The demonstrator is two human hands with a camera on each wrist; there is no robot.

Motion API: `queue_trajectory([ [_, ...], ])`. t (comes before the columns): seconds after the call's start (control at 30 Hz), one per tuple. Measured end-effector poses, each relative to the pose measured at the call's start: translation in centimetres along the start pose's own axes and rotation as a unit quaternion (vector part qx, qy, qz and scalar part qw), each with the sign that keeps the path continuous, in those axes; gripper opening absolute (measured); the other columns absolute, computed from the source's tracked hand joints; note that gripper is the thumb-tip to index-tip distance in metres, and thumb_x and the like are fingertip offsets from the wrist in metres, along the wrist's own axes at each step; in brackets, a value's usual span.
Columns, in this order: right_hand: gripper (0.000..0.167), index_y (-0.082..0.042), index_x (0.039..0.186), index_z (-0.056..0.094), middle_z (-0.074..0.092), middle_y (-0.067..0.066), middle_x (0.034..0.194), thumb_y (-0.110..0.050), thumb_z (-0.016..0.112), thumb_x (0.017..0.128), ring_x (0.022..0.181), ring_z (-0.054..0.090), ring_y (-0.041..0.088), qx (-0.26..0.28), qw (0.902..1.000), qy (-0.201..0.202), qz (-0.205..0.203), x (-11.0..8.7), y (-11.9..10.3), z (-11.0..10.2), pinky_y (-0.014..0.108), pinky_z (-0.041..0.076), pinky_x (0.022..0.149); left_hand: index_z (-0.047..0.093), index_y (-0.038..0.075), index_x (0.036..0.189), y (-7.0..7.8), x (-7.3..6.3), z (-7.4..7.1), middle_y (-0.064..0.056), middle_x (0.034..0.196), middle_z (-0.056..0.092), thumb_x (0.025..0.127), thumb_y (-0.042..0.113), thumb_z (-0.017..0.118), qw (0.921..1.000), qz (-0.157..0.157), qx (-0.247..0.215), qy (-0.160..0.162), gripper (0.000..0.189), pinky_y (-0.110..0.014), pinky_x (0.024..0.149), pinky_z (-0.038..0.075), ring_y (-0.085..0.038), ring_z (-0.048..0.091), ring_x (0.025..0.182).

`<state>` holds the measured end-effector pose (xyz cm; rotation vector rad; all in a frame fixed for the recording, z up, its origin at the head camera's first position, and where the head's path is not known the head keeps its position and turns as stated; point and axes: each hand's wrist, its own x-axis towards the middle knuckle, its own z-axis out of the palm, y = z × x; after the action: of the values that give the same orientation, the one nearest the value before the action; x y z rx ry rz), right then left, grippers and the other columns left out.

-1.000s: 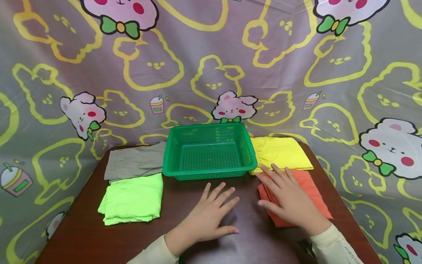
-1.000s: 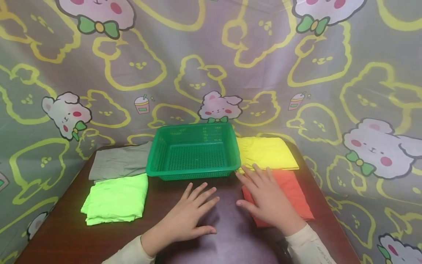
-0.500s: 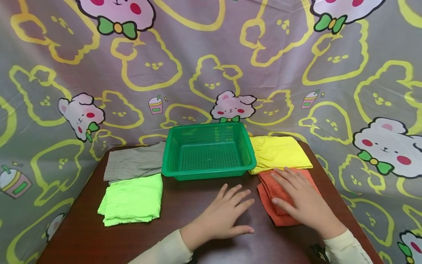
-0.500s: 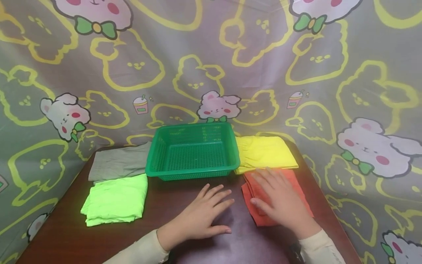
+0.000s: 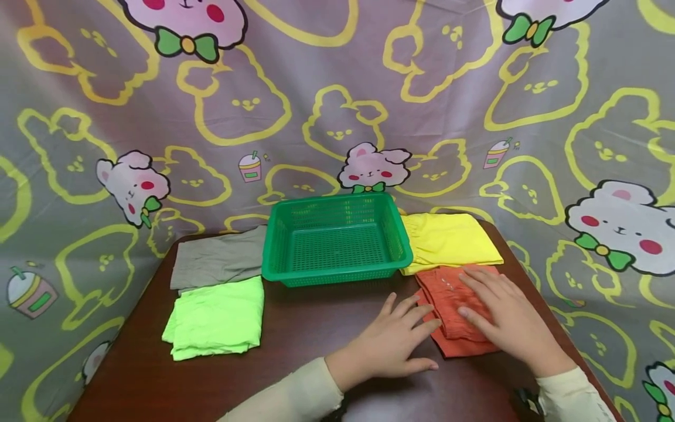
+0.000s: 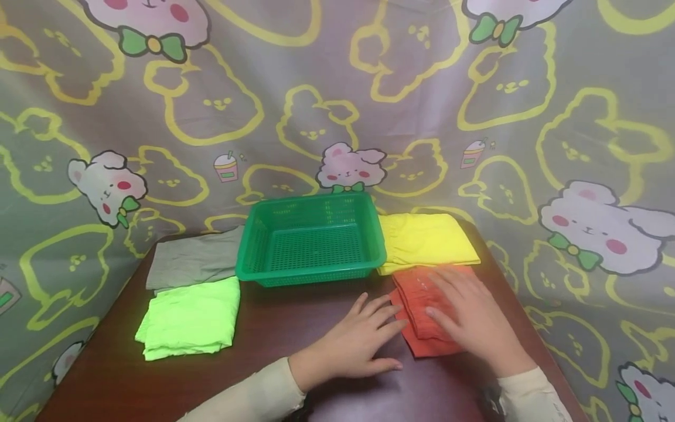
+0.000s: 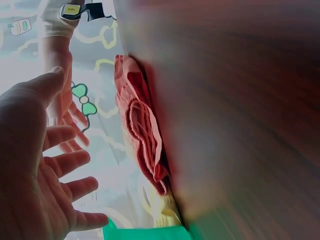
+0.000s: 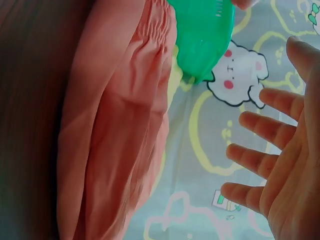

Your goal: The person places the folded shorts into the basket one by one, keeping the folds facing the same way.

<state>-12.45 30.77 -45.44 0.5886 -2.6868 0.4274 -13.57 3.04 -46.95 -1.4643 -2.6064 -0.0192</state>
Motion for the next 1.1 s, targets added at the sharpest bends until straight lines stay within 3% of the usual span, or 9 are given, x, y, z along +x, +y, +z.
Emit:
queue_trajectory([
  [0.2,0.070,-0.012,0.149,0.052,0.051,0.019,0.149,-0.041,0.076,0.091,0.139,0.041,0.048,-0.003,0.9999,-0.003,0.013,-0.6,1.0,-0.1,0.056,0.013,0.125,0.039,0.035,0.156,1.2,2.9,0.5,0.004,0.164,0.034,0.096,0.076,0.039,0.9994,0.006,0.001,-0.033,0.072,-0.063,0.118,0.028,-0.028,0.023,0.154],
  [0.4,0.067,-0.010,0.147,0.054,0.051,0.019,0.148,-0.041,0.076,0.091,0.136,0.042,0.046,-0.002,0.9998,-0.003,0.019,-0.5,1.7,-0.4,0.059,0.014,0.124,0.040,0.037,0.155,1.8,5.1,0.6,0.005,0.162,0.035,0.096,0.077,0.039,0.9989,0.007,0.031,-0.034,0.071,-0.062,0.116,0.030,-0.027,0.025,0.153],
  [0.87,0.065,-0.007,0.145,0.055,0.051,0.024,0.146,-0.034,0.077,0.091,0.135,0.039,0.052,-0.019,0.9985,-0.025,0.043,-0.3,3.8,-0.4,0.068,0.010,0.121,0.041,0.045,0.152,2.0,8.6,1.5,0.010,0.162,0.033,0.097,0.068,0.050,0.9976,0.007,0.032,-0.061,0.060,-0.061,0.120,0.025,-0.025,0.024,0.154],
  [1.1,0.063,-0.002,0.140,0.058,0.051,0.027,0.145,-0.028,0.079,0.087,0.130,0.043,0.054,-0.029,0.9973,-0.040,0.054,-0.8,5.0,0.8,0.076,0.021,0.111,0.038,0.048,0.153,2.2,9.4,2.6,0.012,0.164,0.029,0.096,0.066,0.056,0.9928,0.012,0.070,-0.096,0.063,-0.057,0.121,0.024,-0.026,0.020,0.155],
])
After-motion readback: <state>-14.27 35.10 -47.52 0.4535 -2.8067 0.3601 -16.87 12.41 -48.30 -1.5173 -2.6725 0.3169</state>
